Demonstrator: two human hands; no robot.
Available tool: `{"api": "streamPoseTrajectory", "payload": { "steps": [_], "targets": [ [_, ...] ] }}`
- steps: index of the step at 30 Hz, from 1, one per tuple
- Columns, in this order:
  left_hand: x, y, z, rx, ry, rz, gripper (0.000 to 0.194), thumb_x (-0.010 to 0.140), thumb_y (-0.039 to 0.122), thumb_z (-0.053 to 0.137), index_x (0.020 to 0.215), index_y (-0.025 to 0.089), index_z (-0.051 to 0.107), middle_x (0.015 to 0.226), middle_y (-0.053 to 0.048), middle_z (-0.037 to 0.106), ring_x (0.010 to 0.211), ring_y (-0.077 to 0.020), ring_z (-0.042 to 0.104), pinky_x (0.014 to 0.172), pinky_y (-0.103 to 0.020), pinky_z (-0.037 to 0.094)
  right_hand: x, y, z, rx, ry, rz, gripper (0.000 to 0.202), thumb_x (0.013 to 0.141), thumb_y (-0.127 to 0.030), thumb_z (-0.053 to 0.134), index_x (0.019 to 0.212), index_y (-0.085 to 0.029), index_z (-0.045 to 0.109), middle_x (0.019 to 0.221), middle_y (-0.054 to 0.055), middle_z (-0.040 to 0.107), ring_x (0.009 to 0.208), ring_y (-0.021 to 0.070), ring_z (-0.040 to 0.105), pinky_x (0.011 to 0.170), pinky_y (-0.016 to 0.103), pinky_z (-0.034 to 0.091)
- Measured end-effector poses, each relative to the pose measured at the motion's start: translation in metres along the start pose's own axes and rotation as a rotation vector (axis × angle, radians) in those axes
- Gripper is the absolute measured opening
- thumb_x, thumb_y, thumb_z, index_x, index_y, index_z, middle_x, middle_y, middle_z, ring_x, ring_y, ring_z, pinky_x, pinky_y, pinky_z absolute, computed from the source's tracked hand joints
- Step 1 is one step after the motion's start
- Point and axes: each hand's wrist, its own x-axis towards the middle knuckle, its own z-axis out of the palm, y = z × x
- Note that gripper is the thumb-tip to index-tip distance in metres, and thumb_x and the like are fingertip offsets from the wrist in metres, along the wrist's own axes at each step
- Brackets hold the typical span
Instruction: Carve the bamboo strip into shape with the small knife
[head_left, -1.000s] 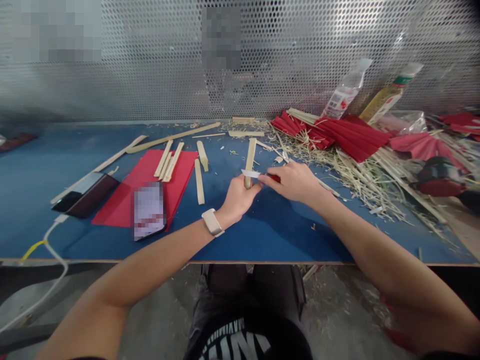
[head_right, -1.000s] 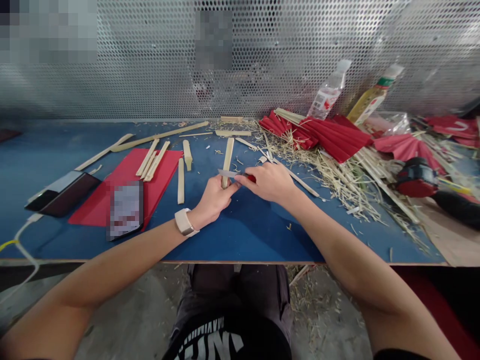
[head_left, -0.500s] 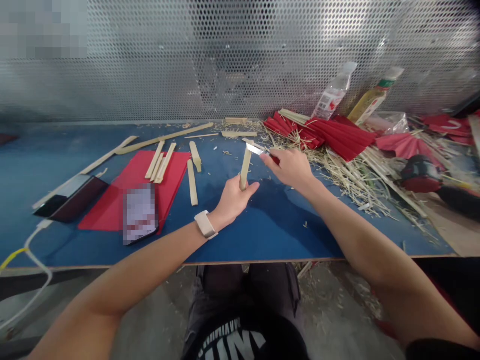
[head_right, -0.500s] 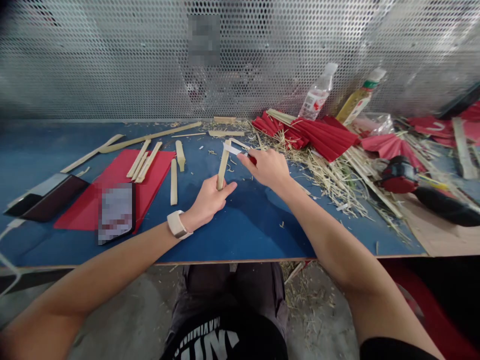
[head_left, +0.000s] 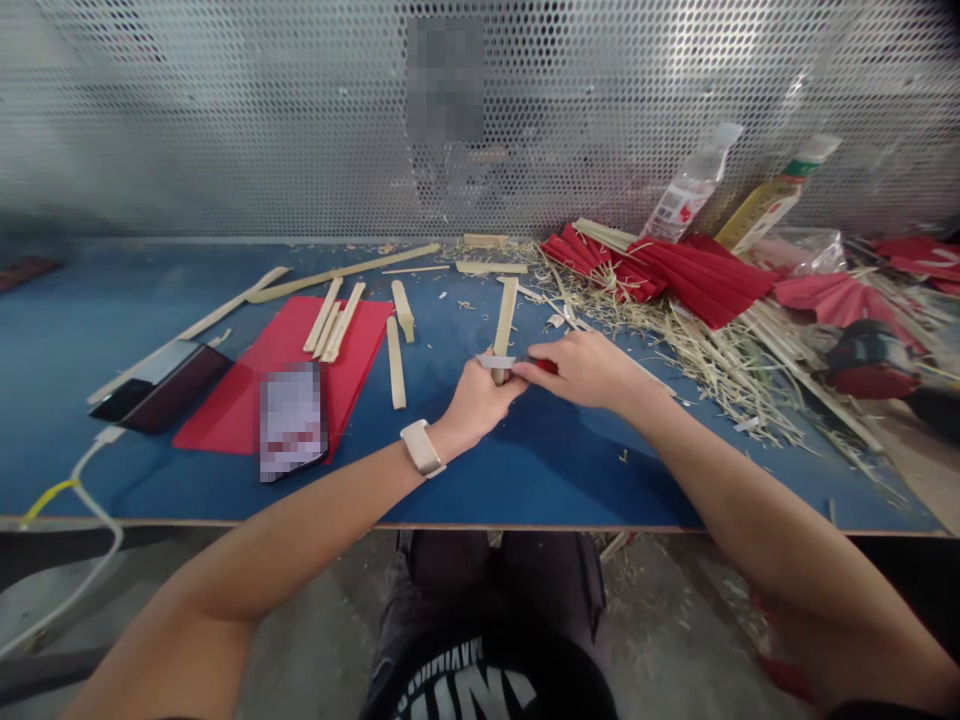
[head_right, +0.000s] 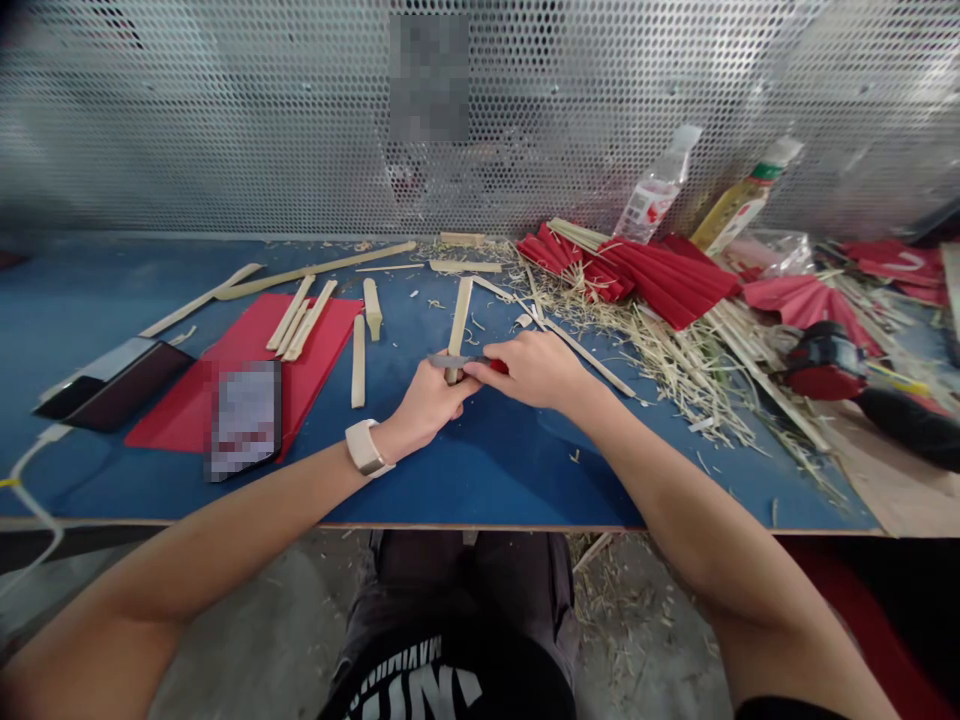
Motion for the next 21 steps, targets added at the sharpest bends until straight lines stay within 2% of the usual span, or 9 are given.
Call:
{"api": "streamPoseTrajectory", "payload": {
  "steps": [10,16,18,21],
  "targets": [
    [0.002,-0.009,-0.001,0.045,0.010,0.003,0.045,0.096,0.038,0.077,0.071,0.024,0.041,0.056,0.008,0.038,0.046,-0.0079,0.040,0.046,-0.024,0.032,0.004,-0.007,0.014,-0.043,0.105,0.116,0.059,0.115,-0.064,0.043,0.085,-0.023,0.072,0.070,0.009,0.067,0.069,0.0232,0.058,0.065,0.035,0.022],
    [-0.004,0.001,-0.003,0.153,0.012,0.029,0.039,0.098,0.035,0.075,0.079,0.024,0.043,0.063,0.007,0.046,0.054,-0.0101,0.047,0.053,-0.026,0.036,0.013,0.027,0.012,0.034,0.268,0.353,0.058,0.115,-0.062,0.043,0.078,-0.022,0.064,0.073,0.009,0.067,0.066,0.0208,0.052,0.065,0.035,0.023],
    [-0.005,0.003,-0.003,0.171,-0.004,0.036,0.038,0.100,0.036,0.074,0.080,0.024,0.044,0.065,0.006,0.046,0.056,-0.0109,0.048,0.055,-0.026,0.036,0.015,0.035,0.011,0.045,0.320,0.371,0.055,0.114,-0.060,0.047,0.075,-0.023,0.060,0.072,0.008,0.065,0.067,0.0207,0.051,0.066,0.035,0.023],
    [-0.004,0.003,-0.002,0.168,0.001,0.059,0.042,0.101,0.038,0.075,0.081,0.025,0.041,0.066,0.006,0.045,0.057,-0.0110,0.047,0.056,-0.027,0.037,0.014,0.032,0.012,0.073,0.350,0.337,0.054,0.114,-0.059,0.046,0.074,-0.023,0.055,0.069,0.007,0.061,0.066,0.0203,0.048,0.066,0.035,0.024]
  ]
}}
